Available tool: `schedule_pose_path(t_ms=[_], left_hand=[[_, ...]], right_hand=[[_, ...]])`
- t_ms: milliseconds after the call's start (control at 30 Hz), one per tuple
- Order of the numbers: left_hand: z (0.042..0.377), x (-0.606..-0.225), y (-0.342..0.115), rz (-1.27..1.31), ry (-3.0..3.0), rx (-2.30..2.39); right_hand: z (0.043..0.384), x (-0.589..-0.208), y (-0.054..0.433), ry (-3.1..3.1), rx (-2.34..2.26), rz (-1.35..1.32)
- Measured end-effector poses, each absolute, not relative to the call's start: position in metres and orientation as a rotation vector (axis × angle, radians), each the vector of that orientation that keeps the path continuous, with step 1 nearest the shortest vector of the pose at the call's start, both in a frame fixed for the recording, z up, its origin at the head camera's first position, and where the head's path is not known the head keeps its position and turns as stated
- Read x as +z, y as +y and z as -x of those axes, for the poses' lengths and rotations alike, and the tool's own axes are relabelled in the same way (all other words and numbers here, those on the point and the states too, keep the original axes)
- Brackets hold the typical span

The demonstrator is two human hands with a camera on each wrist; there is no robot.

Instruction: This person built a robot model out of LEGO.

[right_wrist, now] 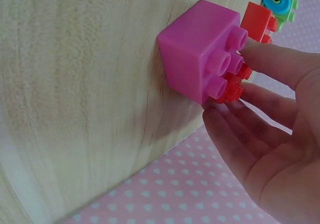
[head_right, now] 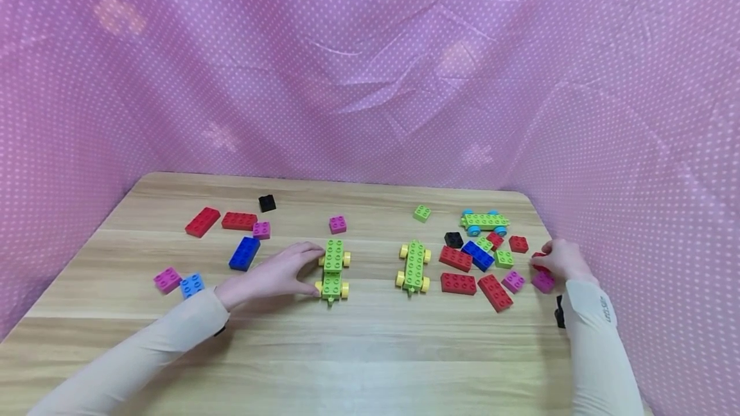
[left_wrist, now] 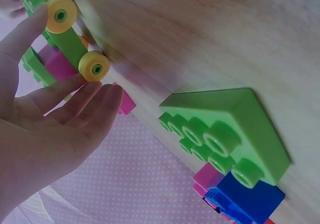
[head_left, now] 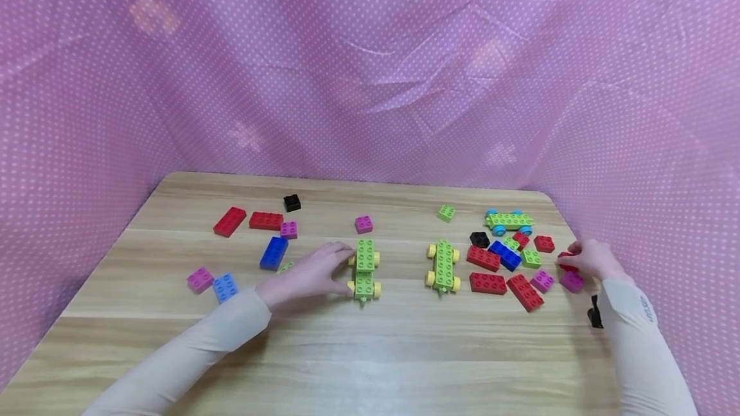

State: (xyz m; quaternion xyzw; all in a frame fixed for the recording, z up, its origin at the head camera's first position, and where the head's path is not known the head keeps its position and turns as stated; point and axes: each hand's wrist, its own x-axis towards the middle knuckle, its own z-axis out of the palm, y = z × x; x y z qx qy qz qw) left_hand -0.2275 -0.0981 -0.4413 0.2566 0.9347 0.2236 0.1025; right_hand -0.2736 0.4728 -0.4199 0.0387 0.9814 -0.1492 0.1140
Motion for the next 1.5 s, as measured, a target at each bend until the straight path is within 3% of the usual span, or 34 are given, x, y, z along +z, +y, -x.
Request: schedule_pose_path(t_ms=[233, 433, 933, 1500], left_hand=[[0.228, -0.441, -0.098, -0.776, 2.755, 0.671], [0.228, -0.441, -0.099, -0.783, 2.75, 0.682], [0.226, -0.439, -0.099, -0.778, 2.747, 0.69], [0.227, -0.439, -0.099, -0.772, 2.752, 0.679]], right_hand=[[0.272, -0.414, 0.471, 2.91, -0.471, -0.124], [0.275, -0.402, 0.452, 3.084, -0.48, 0.054], [0.281, -0.358, 0.358, 3.17, -0.494, 0.357], [0.277, -0.351, 0.264, 3.142, -0.562, 0.933]])
